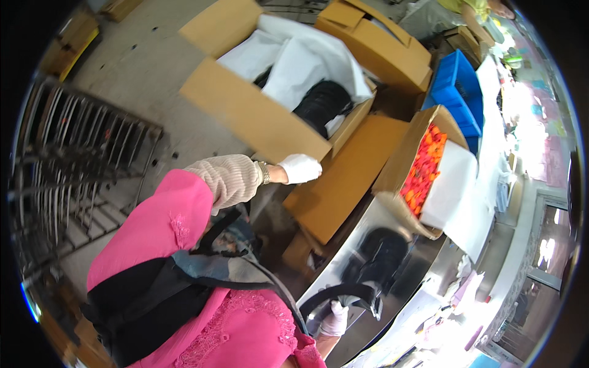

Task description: The person repeatedly picks up black coiled items from a cardboard box, places them into a metal rack on a worktable, and then removes them to place them back into the box. The cycle repeats multiple times.

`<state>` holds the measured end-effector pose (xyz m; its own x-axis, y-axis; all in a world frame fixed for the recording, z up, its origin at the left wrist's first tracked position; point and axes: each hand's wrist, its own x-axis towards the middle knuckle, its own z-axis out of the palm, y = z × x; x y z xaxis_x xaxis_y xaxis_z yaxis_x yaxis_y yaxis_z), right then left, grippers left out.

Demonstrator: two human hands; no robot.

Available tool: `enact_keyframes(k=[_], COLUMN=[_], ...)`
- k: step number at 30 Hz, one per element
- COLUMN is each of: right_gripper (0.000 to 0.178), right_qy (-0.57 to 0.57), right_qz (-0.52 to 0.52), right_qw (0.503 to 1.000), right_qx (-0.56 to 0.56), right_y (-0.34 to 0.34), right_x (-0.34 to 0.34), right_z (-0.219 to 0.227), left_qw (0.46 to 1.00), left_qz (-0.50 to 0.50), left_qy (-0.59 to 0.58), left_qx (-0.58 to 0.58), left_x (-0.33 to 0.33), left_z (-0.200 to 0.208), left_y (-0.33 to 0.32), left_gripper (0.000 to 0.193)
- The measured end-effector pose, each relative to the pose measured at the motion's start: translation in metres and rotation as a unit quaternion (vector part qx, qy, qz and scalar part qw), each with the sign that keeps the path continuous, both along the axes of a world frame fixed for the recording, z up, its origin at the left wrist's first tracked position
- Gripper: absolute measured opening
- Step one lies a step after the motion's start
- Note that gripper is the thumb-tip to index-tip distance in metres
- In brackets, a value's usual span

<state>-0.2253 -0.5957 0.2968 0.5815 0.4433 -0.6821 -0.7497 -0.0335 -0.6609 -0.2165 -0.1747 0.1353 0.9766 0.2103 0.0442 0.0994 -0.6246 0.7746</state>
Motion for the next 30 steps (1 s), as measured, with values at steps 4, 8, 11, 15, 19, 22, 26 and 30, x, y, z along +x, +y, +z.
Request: enact_keyframes(k=[4,8,11,15,19,22,26,30], right_gripper=[0.064,0.061,0.065,0.045,0.033,0.041,0.049,0.026], right_qy=[-0.016,0.082,0.161,-0.014,-0.288,-0.559,-0.671,-0.657], right_qz=[-0.061,-0.026,0.010,0.067,0.242,0.306,0.381,0.449], right_qw=[0.997,0.996,0.985,0.989,0.903,0.719,0.517,0.476], right_qx=[0.042,-0.007,-0.055,-0.133,-0.206,-0.276,-0.371,-0.374], right_y=[0.116,0.206,0.251,0.322,0.427,0.508,0.588,0.611], right_x=[0.036,0.060,0.084,0.130,0.207,0.264,0.322,0.364], right_z=[-0.003,-0.032,-0.052,-0.075,-0.116,-0.148,-0.187,-0.218], left_qw=[0.992,0.981,0.969,0.964,0.981,0.986,0.971,0.979], left_qz=[0.122,0.146,0.140,0.070,0.091,0.123,0.233,0.196], left_qy=[0.039,0.010,0.037,0.169,0.139,0.106,-0.045,0.008], left_qx=[-0.008,0.126,0.202,0.192,0.104,0.033,-0.014,0.048], left_x=[0.117,0.217,0.271,0.299,0.307,0.307,0.291,0.274], left_z=[-0.039,-0.095,-0.131,-0.158,-0.176,-0.193,-0.205,-0.190], left_y=[0.102,0.175,0.215,0.234,0.236,0.230,0.213,0.204], left_gripper=[0.018,0.020,0.028,0.034,0.032,0.030,0.026,0.018])
